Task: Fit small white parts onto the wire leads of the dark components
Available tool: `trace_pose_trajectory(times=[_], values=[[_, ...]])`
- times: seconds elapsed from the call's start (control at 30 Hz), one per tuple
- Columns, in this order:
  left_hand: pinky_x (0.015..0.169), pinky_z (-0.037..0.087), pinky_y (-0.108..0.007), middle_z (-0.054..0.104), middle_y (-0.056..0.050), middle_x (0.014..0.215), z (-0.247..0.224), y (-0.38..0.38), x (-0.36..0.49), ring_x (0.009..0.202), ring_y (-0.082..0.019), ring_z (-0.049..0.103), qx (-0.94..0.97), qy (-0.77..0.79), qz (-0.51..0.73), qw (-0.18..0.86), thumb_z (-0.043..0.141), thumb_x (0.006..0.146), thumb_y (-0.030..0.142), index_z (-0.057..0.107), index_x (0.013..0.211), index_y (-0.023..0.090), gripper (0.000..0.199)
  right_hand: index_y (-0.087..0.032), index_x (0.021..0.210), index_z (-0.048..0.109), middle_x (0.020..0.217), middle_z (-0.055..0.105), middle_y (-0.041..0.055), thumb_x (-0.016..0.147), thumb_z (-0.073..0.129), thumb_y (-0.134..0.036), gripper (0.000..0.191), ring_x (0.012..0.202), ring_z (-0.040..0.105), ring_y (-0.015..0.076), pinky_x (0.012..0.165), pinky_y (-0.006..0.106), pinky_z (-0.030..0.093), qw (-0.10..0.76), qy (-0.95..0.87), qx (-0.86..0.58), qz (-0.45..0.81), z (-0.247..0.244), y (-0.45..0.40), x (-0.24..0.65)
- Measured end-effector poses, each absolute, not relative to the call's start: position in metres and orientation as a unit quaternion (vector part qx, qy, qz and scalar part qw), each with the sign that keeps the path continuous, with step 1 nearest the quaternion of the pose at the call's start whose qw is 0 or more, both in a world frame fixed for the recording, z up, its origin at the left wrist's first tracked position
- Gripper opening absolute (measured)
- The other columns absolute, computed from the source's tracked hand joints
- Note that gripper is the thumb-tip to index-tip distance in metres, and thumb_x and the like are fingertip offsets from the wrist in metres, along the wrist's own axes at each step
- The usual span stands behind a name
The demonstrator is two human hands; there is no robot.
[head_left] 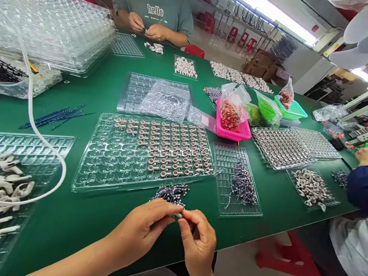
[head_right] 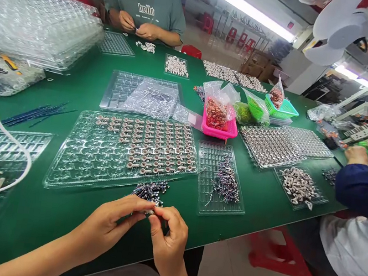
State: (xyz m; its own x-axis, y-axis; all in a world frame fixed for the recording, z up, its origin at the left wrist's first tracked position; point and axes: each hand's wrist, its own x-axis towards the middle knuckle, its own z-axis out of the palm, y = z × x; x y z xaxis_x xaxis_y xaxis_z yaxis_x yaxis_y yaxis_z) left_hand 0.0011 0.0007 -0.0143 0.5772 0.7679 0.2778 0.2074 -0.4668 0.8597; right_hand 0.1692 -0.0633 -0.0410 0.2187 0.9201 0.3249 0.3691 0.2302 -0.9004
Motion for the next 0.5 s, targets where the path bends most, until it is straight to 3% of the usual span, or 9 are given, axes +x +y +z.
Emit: trace_pose_trajectory(times=[0.5], values=[[0.081,0.057,-0.024,0.075,-0.001,0.100,-0.0150,-0.0006,0.0007,0.090,-0.014,0.070,0.792,0.317,0.340,0.397,0.049,0.096,0.014,0.065,0.117,0.026,0.028,-0.022,0.094,0.067,0.080,0.069,0.0014,0.090,0.060,-0.016,0.010,0.070,0.064,0.0130,0.064,0.025,0.052,0.529,-0.583,-0.566,0.246,-0.0400,-0.0610,0.1691]])
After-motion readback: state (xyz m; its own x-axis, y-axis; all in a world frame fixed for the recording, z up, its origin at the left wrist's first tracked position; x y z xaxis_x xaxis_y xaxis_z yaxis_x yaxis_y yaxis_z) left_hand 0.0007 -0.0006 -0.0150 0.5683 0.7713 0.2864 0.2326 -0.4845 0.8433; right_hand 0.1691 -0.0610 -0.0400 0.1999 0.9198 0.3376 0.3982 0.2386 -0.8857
